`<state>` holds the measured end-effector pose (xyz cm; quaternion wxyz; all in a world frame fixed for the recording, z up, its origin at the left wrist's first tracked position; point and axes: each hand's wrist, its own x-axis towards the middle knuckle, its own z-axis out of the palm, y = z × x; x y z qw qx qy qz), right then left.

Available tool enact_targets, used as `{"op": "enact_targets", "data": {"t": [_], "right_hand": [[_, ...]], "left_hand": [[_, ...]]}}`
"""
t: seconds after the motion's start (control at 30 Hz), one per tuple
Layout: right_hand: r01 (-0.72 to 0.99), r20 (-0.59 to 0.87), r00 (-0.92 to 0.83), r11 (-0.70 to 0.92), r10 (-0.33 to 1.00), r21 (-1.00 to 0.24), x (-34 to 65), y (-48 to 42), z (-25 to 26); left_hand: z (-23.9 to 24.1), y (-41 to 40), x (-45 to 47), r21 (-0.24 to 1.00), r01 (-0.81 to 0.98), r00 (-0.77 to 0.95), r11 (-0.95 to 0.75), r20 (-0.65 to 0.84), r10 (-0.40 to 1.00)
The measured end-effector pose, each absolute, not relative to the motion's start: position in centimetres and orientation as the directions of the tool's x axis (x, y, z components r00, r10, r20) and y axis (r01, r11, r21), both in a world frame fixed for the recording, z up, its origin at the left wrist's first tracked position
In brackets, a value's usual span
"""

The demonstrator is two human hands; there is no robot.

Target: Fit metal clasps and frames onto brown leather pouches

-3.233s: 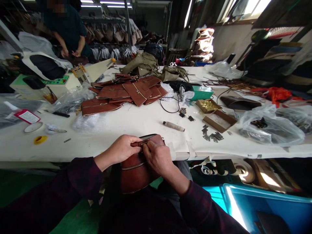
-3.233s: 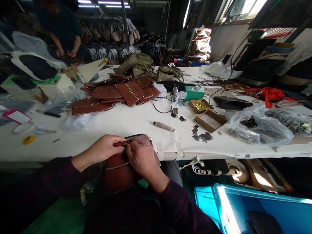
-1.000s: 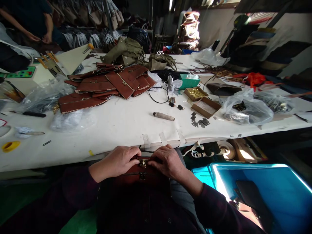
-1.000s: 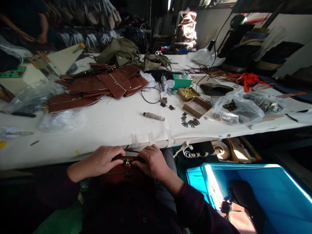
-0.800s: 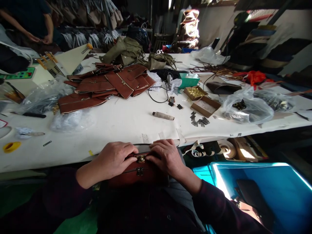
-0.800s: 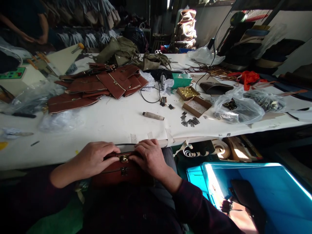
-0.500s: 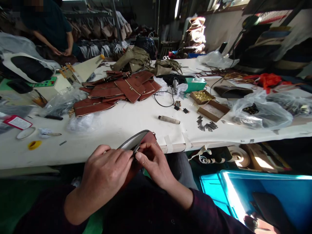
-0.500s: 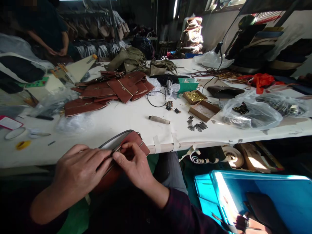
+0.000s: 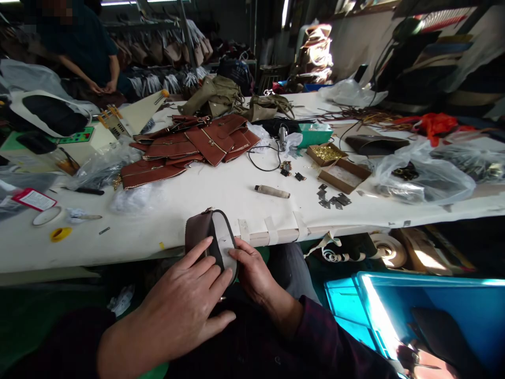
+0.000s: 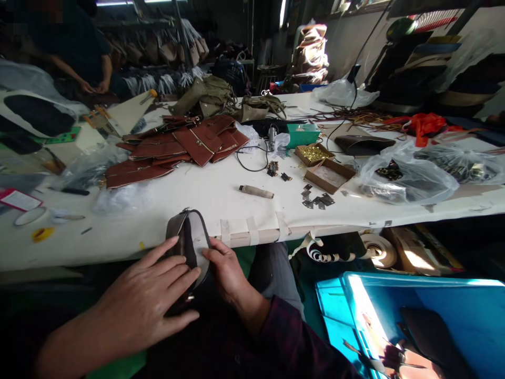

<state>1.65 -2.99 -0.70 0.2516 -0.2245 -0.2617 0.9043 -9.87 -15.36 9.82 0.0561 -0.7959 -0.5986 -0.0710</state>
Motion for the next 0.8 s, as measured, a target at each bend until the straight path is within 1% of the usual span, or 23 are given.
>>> {"op": "enact_targets", "data": {"t": [0.07, 0.13, 0.23, 0.3, 0.4, 0.5, 0.63, 0.7, 0.8], "right_hand": [[-0.383, -0.305, -0.715, -0.717, 0.63, -0.583, 1.9, -2.5, -2.6], [-0.417, -0.349, -0.657, -0.708, 0.668, -0.571, 2.2, -2.2, -4.3], [-0.438, -0.423, -0.588, -0.711, 0.689, -0.549, 2.4, -2.0, -6.1], [-0.441, -0.452, -0.568, -0.718, 0.688, -0.539, 2.4, -1.8, -6.7], [-0.443, -0.469, -0.554, -0.721, 0.687, -0.533, 2.2, -1.5, -7.2], [-0.451, -0.487, -0.524, -0.713, 0.698, -0.536, 1.9, -1.3, -7.5], [-0.47, -0.525, -0.473, -0.707, 0.707, -0.528, 1.5, -1.3, -7.8], [-0.468, -0.534, -0.469, -0.711, 0.703, -0.525, 1.5, -1.3, -7.8], [-0.465, -0.539, -0.48, -0.722, 0.691, -0.512, 1.5, -1.3, -7.6]], "left_hand": [[8.4, -13.9, -10.5, -0.059, 0.944, 0.328, -0.324, 0.121, 0.937], [6.7, -12.1, -11.1, -0.083, 0.931, 0.363, -0.356, 0.1, 0.926], [4.5, -9.9, -11.6, -0.041, 0.932, 0.362, -0.36, 0.119, 0.924], [3.8, -9.3, -11.8, -0.006, 0.941, 0.337, -0.339, 0.115, 0.934], [3.2, -9.8, -11.8, 0.007, 0.957, 0.288, -0.291, 0.104, 0.952], [2.3, -11.1, -11.4, 0.039, 0.975, 0.212, -0.219, 0.141, 0.967], [-0.4, -11.6, -10.6, 0.094, 0.99, 0.09, -0.109, 0.191, 0.978], [-1.4, -11.1, -10.6, 0.09, 0.992, 0.074, -0.091, 0.182, 0.981], [-1.7, -10.0, -11.3, 0.061, 0.993, 0.092, -0.103, 0.156, 0.983]]}}
